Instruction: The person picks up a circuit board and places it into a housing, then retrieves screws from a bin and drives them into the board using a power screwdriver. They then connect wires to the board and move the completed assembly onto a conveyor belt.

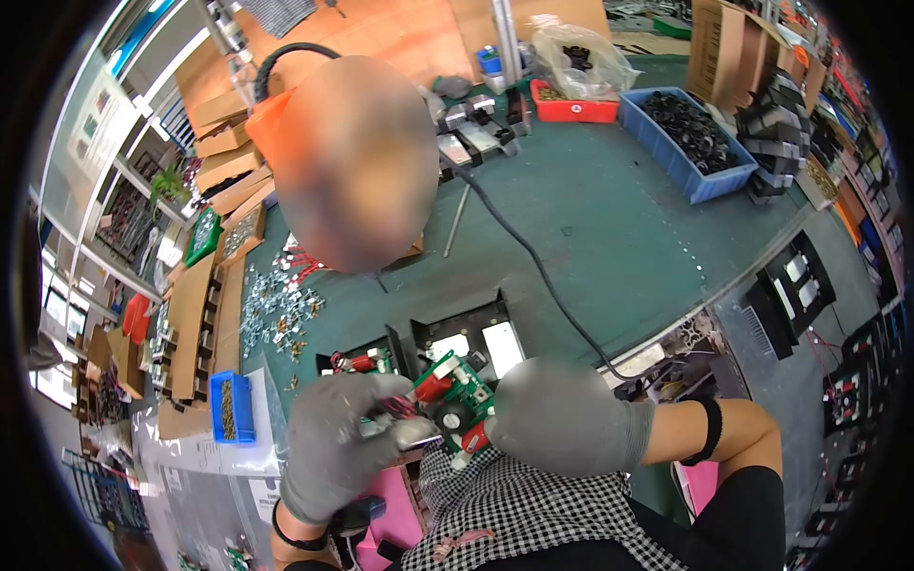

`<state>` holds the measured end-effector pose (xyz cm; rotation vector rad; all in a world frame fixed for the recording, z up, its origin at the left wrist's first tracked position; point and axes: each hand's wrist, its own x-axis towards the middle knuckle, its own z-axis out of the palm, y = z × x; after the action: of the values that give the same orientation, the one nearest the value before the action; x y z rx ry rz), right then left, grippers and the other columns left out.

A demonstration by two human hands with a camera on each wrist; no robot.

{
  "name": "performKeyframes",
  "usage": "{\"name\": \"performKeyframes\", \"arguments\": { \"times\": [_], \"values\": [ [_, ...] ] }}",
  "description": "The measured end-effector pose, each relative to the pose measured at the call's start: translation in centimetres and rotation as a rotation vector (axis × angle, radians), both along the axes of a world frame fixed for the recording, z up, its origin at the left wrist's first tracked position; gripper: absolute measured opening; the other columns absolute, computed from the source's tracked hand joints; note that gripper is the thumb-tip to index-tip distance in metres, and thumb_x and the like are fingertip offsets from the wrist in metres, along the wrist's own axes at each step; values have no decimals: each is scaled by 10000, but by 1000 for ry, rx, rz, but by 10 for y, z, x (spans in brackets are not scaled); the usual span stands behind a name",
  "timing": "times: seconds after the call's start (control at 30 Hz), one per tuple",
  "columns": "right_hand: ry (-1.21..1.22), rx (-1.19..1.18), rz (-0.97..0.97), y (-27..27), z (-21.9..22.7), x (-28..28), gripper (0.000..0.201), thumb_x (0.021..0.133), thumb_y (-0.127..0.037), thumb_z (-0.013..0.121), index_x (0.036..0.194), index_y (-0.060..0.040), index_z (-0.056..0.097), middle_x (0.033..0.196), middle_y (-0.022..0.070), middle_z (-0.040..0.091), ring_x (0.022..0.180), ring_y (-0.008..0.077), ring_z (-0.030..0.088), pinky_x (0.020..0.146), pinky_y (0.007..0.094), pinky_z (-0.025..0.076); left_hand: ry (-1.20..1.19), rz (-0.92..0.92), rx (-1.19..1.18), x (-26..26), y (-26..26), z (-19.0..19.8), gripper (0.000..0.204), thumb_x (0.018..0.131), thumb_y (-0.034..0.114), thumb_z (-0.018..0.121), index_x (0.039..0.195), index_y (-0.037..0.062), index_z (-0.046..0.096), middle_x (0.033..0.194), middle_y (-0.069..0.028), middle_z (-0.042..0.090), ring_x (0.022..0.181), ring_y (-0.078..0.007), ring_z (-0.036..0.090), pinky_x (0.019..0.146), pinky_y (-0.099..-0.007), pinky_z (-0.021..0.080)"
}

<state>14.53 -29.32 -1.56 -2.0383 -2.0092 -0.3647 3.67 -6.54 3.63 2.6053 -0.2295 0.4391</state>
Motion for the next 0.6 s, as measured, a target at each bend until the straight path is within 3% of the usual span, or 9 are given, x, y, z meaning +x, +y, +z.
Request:
{"name": "performKeyframes", "arguments": {
  "times": [0.1,0.13,0.23,0.33,0.43,0.6],
  "values": [
    [74,22,49,-3,-9,-2,162,737,-200,621,864,-105,585,765,8,589,758,161,615,693,315,468,-86,-122,-20,27,-31,-12,295,686,198,831,898,98,652,711,-22,636,644,-240,615,582,-347,444],
    [59,-24,14,-4,-9,-3,162,761,-203,629,888,-107,596,770,9,593,769,175,619,708,332,467,-38,-148,46,36,-32,-18,401,741,210,807,1075,68,636,831,-63,681,688,-209,633,643,-315,476],
    [208,40,-88,-3,-17,12,145,791,-203,643,897,-110,609,771,14,596,771,194,621,724,357,468,305,-146,-423,65,-20,-20,603,823,290,764,1313,35,521,1058,-114,680,752,-149,633,725,-280,494],
    [229,97,-184,5,-34,22,182,770,-221,702,894,-117,620,766,32,594,766,216,619,760,391,463,164,-100,-595,68,4,-15,767,874,383,713,1452,17,366,1236,-146,609,823,-121,623,791,-271,500],
    [228,135,-252,16,-36,27,208,726,-225,745,884,-127,650,762,23,587,794,212,609,820,401,460,141,31,-558,57,27,-17,746,894,346,698,1461,19,341,1246,-166,598,864,-152,643,812,-306,526],
    [206,183,-291,26,-51,28,198,696,-227,765,853,-136,684,768,5,582,860,218,593,874,414,449,-7,269,-670,24,72,-47,764,887,460,680,1440,21,390,1216,-155,602,930,-153,622,835,-308,511]
  ]
}}
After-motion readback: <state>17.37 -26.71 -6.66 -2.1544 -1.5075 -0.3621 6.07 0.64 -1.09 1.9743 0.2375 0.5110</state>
